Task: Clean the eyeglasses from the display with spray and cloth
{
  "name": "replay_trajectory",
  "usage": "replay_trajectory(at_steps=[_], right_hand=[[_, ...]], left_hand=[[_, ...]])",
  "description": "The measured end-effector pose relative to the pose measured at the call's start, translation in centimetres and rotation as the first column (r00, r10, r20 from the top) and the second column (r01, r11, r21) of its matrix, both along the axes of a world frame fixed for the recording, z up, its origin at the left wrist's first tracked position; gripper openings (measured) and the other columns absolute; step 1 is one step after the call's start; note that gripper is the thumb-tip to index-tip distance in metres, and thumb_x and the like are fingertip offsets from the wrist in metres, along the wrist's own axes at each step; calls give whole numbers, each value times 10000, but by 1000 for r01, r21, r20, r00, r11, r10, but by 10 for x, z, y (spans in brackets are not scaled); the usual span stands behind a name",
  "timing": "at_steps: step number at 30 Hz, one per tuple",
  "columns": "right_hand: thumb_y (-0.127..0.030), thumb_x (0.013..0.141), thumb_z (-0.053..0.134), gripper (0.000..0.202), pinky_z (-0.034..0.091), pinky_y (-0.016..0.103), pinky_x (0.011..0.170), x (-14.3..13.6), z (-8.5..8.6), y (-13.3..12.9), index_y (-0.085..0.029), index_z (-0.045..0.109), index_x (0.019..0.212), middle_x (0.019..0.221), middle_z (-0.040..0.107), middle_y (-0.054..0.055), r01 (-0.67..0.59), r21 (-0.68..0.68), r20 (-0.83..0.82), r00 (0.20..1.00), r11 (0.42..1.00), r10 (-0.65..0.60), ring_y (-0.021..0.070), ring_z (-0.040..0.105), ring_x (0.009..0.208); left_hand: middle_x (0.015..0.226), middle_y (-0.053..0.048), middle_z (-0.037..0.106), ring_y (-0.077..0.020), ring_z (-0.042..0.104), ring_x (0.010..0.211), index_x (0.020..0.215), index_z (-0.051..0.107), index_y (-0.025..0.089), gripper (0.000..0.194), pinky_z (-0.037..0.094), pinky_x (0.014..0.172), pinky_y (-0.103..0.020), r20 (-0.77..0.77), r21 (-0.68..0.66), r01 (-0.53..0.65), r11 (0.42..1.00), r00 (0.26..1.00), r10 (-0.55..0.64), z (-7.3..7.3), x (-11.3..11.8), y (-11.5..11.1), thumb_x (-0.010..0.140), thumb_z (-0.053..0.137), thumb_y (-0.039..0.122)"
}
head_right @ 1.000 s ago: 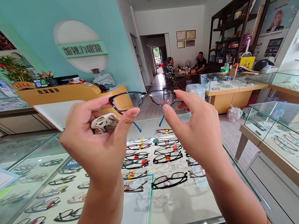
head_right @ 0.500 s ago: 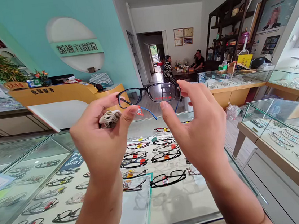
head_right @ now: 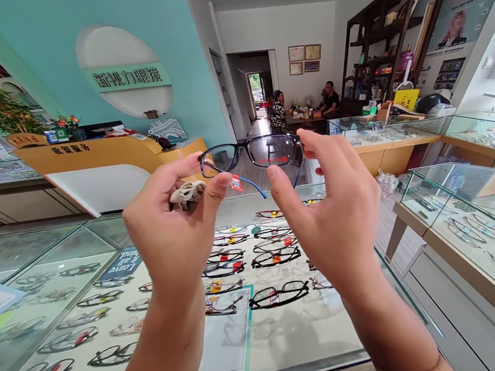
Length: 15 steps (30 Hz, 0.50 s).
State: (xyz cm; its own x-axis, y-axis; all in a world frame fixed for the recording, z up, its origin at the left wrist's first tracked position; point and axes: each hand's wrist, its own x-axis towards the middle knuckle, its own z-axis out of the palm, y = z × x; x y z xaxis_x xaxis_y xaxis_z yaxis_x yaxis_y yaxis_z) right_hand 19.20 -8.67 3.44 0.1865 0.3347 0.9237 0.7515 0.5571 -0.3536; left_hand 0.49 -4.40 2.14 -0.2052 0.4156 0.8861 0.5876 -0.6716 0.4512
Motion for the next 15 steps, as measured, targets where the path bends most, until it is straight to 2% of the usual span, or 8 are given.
replay_trajectory(at_steps=[7, 15], right_hand=[[-347, 991, 715, 349, 688, 553, 860, -1, 2, -3, -341, 722, 1340, 1195, 775, 113, 5, -38, -17, 1000, 999, -6, 359, 758, 1110], [-370, 979, 717, 315, 649, 493, 837, -1, 2, 3, -261, 741, 1273, 1149, 777, 113, 0, -49, -28, 1000, 999, -1, 311, 756, 1055]], left_hand=[[1026, -76, 793, -209, 730, 857, 1200, 778, 244, 439, 597, 699, -334, -25, 39, -6, 999, 1000, 7, -1, 0, 1, 942, 817, 597], [994, -66, 762, -227, 711, 833, 1183, 754, 265, 465, 596, 710, -385, 15, 37, -10, 999, 1000, 10, -2, -1, 2, 908, 837, 630]])
